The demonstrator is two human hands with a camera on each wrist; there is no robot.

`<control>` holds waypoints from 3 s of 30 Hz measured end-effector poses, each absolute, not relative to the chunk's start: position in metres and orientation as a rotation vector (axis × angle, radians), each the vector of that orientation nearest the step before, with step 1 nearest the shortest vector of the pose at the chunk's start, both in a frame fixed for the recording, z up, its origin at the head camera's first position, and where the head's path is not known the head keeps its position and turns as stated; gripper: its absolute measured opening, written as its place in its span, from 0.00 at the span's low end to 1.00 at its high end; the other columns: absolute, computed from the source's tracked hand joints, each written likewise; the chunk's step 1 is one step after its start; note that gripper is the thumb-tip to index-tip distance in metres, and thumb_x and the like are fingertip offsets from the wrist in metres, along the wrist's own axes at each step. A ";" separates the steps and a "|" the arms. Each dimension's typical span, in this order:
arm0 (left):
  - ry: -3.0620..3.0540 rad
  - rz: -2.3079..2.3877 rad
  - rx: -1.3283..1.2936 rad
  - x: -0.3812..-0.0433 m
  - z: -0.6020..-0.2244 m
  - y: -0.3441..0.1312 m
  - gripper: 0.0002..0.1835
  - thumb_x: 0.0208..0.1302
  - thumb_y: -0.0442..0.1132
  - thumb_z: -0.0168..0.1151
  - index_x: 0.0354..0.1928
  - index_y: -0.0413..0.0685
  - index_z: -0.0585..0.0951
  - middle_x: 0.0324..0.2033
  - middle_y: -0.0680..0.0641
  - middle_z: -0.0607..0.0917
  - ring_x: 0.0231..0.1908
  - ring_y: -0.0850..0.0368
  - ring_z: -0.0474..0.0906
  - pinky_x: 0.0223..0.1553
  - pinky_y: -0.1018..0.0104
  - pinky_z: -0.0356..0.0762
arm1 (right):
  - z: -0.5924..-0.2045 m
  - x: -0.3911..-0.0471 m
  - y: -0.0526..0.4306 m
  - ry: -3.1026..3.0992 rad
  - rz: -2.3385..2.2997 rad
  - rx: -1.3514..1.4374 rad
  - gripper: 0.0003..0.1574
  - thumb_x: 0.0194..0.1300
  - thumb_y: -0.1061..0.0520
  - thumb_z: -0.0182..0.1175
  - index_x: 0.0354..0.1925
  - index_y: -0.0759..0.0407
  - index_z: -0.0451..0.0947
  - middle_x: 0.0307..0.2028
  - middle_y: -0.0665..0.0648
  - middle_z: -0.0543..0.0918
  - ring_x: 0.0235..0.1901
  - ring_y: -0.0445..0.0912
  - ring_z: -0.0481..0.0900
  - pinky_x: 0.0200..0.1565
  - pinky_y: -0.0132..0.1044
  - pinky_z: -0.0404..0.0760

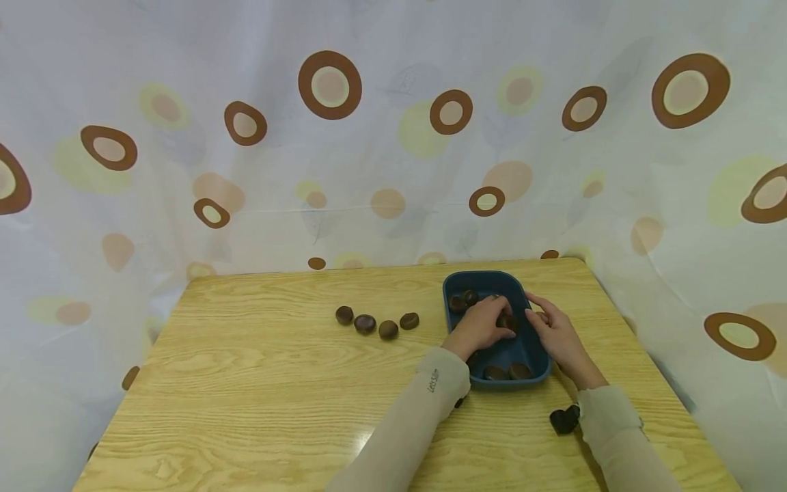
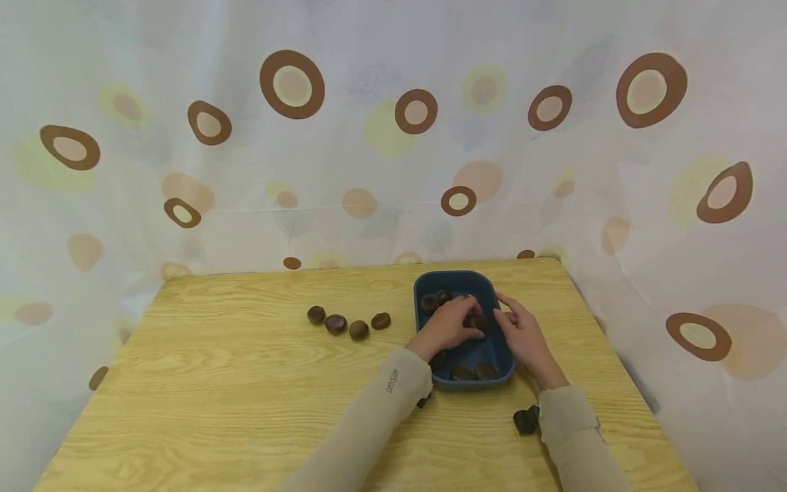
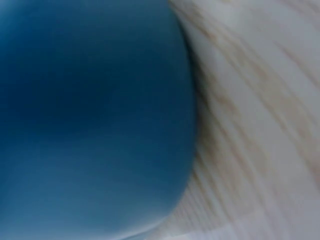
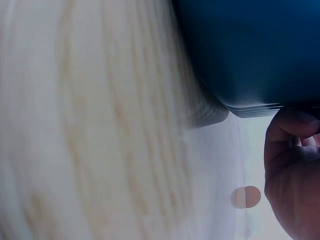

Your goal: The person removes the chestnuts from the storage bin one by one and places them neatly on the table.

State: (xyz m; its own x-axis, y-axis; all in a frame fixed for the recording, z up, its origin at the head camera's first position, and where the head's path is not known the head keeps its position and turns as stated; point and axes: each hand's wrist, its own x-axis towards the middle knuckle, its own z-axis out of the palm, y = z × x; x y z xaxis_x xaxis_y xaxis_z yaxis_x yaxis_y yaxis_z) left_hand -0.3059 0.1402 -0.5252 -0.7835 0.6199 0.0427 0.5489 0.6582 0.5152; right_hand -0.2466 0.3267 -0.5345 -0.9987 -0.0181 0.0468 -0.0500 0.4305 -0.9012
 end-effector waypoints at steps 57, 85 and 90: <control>2.644 1.655 0.729 -0.339 -0.488 0.014 0.21 0.69 0.48 0.70 0.60 0.53 0.79 0.51 0.50 0.85 0.51 0.55 0.83 0.56 0.63 0.82 | -0.536 -0.247 0.325 -2.627 1.557 0.078 0.35 0.84 0.47 0.48 0.79 0.59 0.60 0.20 0.46 0.63 0.19 0.41 0.61 0.23 0.36 0.66; 2.749 1.212 0.532 -0.338 -0.512 0.004 0.17 0.65 0.46 0.75 0.52 0.48 0.85 0.43 0.47 0.87 0.43 0.54 0.83 0.46 0.61 0.83 | -0.536 -0.248 0.329 -2.670 1.552 0.080 0.35 0.84 0.49 0.48 0.80 0.61 0.57 0.20 0.48 0.62 0.17 0.41 0.59 0.20 0.37 0.65; 2.759 1.143 0.525 -0.338 -0.515 0.003 0.18 0.62 0.45 0.77 0.50 0.47 0.86 0.41 0.47 0.88 0.42 0.53 0.84 0.46 0.61 0.83 | -0.534 -0.247 0.327 -2.662 1.575 0.076 0.35 0.85 0.49 0.47 0.80 0.61 0.57 0.20 0.50 0.67 0.18 0.41 0.63 0.22 0.36 0.68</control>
